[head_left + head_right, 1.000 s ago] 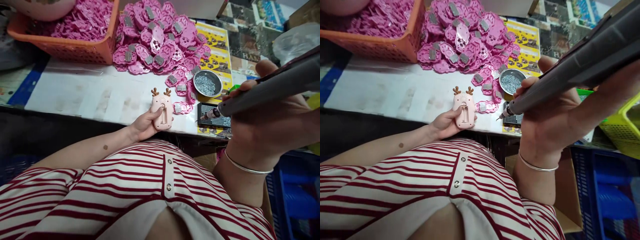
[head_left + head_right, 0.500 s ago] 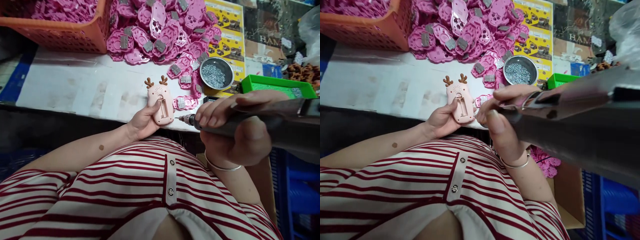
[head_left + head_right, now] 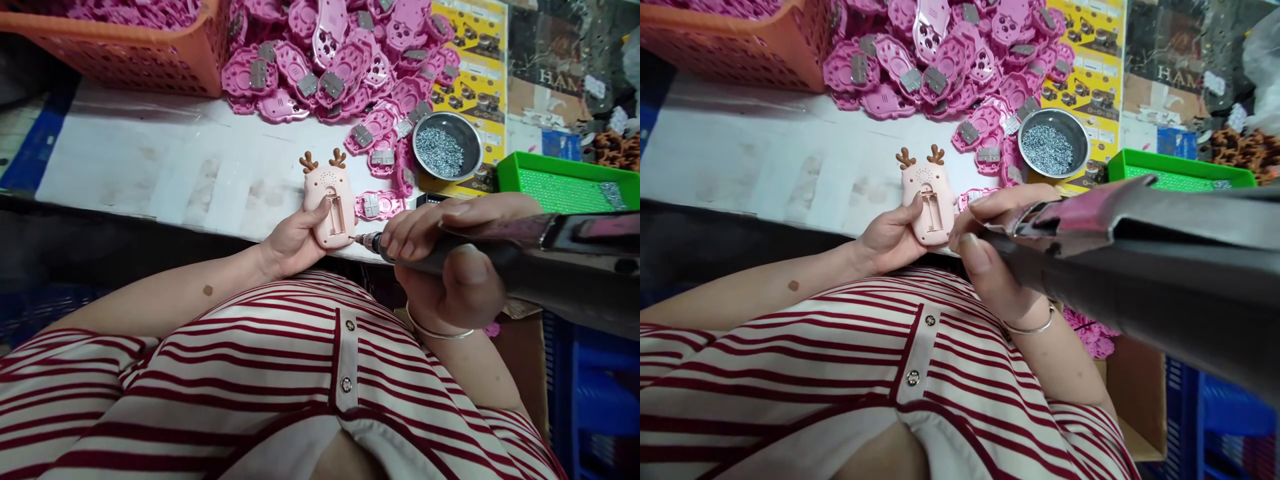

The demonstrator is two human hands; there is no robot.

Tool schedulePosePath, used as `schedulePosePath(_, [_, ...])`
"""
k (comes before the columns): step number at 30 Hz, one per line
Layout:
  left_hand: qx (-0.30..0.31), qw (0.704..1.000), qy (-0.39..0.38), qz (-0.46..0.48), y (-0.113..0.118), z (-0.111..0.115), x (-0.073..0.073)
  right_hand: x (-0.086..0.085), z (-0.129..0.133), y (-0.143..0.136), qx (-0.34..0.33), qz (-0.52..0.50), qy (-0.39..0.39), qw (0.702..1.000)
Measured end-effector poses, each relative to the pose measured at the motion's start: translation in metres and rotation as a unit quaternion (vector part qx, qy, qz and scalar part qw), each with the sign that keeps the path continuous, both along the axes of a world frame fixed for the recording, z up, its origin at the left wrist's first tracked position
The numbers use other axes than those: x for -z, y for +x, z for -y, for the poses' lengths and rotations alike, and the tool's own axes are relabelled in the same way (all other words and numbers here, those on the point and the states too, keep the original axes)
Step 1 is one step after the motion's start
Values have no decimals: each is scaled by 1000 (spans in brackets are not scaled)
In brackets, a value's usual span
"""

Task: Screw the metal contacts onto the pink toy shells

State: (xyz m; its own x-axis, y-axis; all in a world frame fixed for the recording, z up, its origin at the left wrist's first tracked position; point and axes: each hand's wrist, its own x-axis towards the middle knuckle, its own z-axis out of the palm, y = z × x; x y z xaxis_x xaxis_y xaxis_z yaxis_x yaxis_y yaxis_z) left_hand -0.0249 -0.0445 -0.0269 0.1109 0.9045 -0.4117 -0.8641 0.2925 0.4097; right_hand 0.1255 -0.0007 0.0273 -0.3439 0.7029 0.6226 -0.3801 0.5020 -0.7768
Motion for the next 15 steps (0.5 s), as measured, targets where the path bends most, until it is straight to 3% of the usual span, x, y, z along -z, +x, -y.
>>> schedulePosePath(10, [-4,1000,-18,-5,0,-2,0,6,-10,-12,-120,-6,27,992])
schedulePosePath(15, [-6,1000,-21,-1,0,-3,-1,8,-14,-13,-147,-5,31,989])
